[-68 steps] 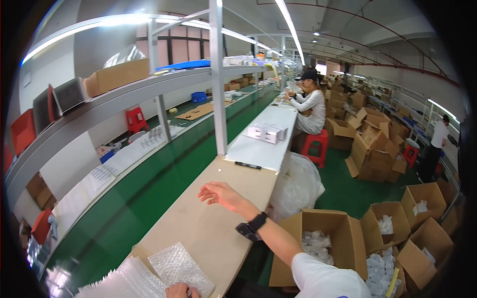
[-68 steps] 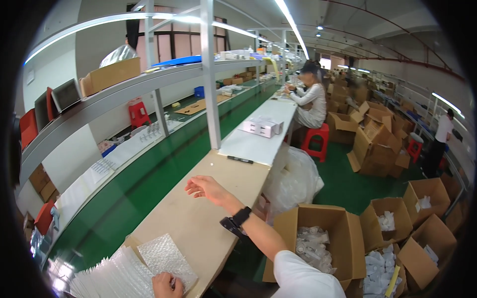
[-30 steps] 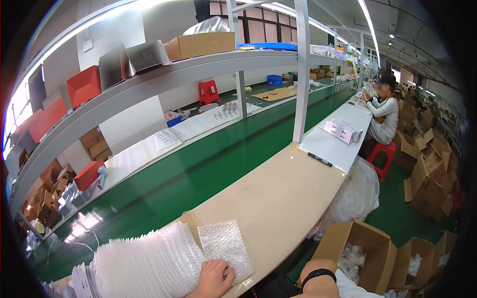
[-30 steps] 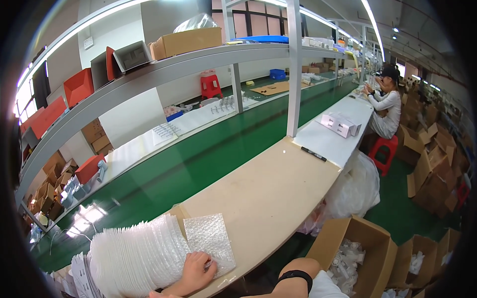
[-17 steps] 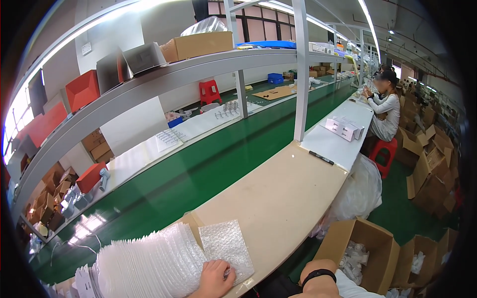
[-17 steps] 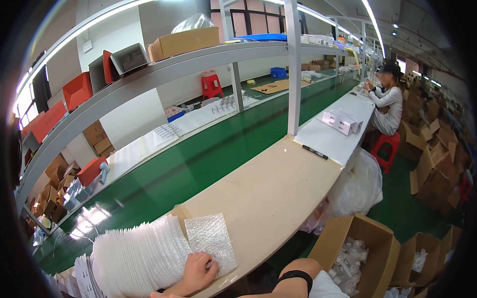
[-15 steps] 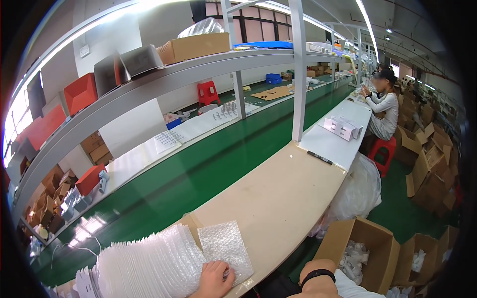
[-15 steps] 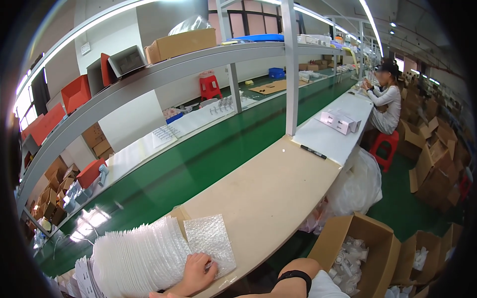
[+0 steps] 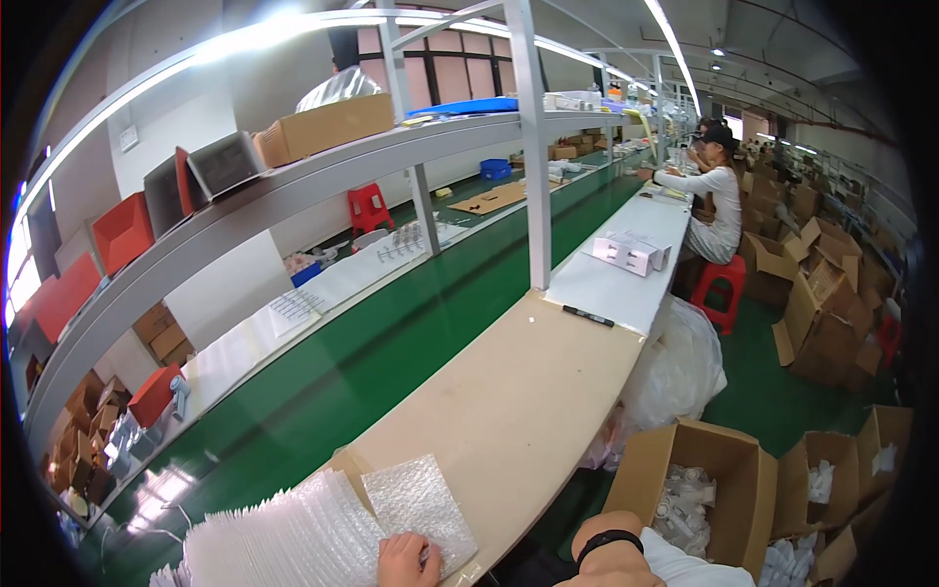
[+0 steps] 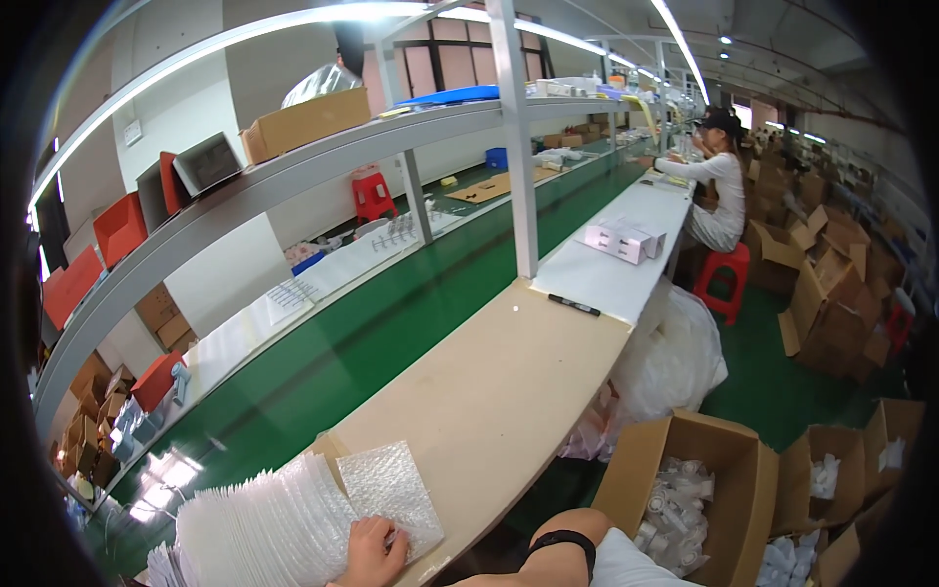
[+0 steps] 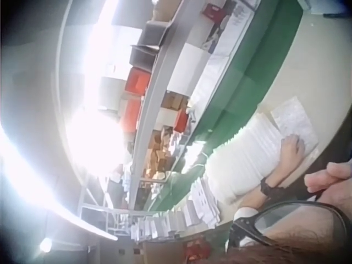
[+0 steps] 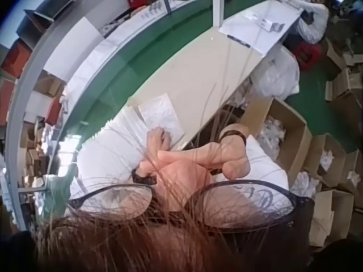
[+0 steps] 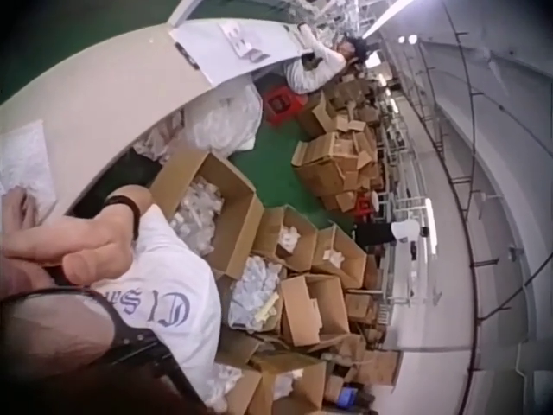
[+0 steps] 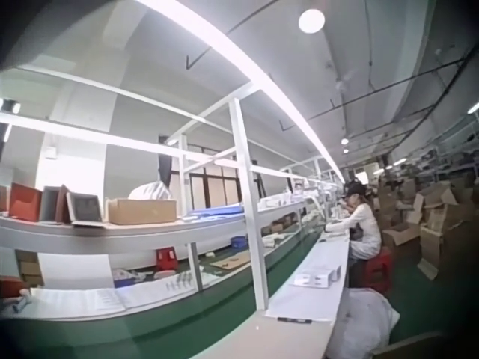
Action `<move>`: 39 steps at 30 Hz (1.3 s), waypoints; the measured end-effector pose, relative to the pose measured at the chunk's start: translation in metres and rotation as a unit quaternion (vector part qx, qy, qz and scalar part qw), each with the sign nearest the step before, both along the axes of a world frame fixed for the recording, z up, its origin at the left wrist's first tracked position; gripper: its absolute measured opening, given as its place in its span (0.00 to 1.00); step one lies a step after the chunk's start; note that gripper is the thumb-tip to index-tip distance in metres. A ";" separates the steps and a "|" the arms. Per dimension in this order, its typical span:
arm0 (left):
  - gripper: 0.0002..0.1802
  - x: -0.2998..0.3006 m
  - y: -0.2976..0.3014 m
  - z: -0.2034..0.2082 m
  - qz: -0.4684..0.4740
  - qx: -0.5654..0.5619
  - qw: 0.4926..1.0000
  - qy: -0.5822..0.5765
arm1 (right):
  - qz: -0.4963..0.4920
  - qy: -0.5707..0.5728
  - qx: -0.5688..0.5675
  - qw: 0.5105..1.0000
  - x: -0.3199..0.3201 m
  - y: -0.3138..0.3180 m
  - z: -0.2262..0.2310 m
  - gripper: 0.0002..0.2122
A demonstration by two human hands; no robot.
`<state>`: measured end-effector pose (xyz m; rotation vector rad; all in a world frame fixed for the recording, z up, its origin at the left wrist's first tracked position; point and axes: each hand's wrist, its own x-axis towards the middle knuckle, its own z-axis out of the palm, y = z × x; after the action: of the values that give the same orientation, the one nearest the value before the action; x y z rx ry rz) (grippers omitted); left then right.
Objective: The person unties a bundle of bubble wrap bags, takes one, and wraps a white handheld fan in it. They place the wrapped fan into a cardboard box and then repeat the process with another fan.
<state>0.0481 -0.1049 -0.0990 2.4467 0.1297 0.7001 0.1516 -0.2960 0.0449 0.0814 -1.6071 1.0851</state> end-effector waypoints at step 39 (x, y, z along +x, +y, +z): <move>0.11 -0.004 0.017 -0.033 -0.040 0.061 0.996 0.054 | -0.454 0.375 -0.415 0.693 0.325 0.076 -0.199 0.07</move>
<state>0.0437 -0.0880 -0.1318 2.5924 0.0311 0.5560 0.4769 -0.2197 -0.1543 -0.7268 -0.1789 0.6985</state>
